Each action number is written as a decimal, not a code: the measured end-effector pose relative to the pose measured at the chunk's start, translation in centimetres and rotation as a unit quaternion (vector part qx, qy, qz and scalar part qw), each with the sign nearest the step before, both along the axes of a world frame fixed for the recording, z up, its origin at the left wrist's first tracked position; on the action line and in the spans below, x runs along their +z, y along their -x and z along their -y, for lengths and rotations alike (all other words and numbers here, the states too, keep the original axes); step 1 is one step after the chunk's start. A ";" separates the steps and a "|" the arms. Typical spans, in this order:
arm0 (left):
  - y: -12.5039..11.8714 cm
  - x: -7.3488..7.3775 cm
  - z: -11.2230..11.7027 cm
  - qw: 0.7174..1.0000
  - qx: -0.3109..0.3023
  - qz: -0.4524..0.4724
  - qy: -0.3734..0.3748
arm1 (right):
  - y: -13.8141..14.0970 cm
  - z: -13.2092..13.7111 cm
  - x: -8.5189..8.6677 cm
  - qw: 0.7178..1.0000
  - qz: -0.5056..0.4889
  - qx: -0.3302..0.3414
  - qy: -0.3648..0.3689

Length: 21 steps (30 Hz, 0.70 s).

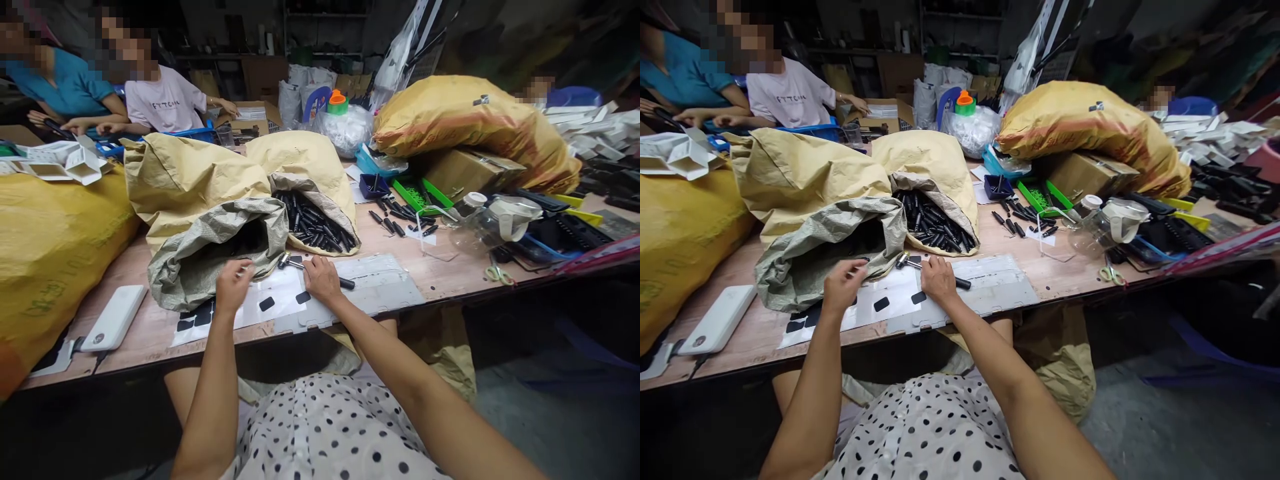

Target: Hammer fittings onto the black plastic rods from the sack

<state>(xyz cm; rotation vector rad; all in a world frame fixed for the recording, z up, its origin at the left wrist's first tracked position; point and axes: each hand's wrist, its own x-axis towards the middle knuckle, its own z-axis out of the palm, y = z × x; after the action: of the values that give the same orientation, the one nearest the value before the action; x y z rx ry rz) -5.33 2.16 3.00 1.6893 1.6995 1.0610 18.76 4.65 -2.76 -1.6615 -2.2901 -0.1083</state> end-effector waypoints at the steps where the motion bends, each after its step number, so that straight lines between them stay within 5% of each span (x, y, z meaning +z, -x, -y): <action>1: 0.7 -0.5 -1.6 0.997 0.064 -0.037 -0.020 | 0.0 0.0 0.0 1.000 -0.001 0.001 0.000; 4: 2.1 -2.3 -5.2 0.978 0.169 -0.124 -0.009 | 0.0 -0.1 0.0 1.000 0.001 0.004 0.002; 10: 2.8 -3.6 -5.6 0.974 0.156 -0.162 0.010 | 0.1 -0.1 0.2 1.000 -0.002 0.002 0.003; 15: 1.1 -3.5 -1.7 0.988 -0.012 -0.121 -0.096 | 0.1 0.0 0.4 1.000 -0.002 -0.001 0.009; 18: -0.4 -4.5 0.5 0.983 -0.118 -0.114 -0.078 | 0.0 0.1 0.7 1.000 -0.001 -0.002 0.026; 21: -1.1 -5.8 1.5 0.983 -0.134 -0.117 -0.043 | -0.1 0.1 1.0 0.999 -0.004 -0.003 0.049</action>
<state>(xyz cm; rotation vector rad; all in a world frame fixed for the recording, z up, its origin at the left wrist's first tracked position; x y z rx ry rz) -4.20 0.71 -2.77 2.0983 1.5226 0.8477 18.85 4.60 -1.72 -1.7126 -2.3188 0.0096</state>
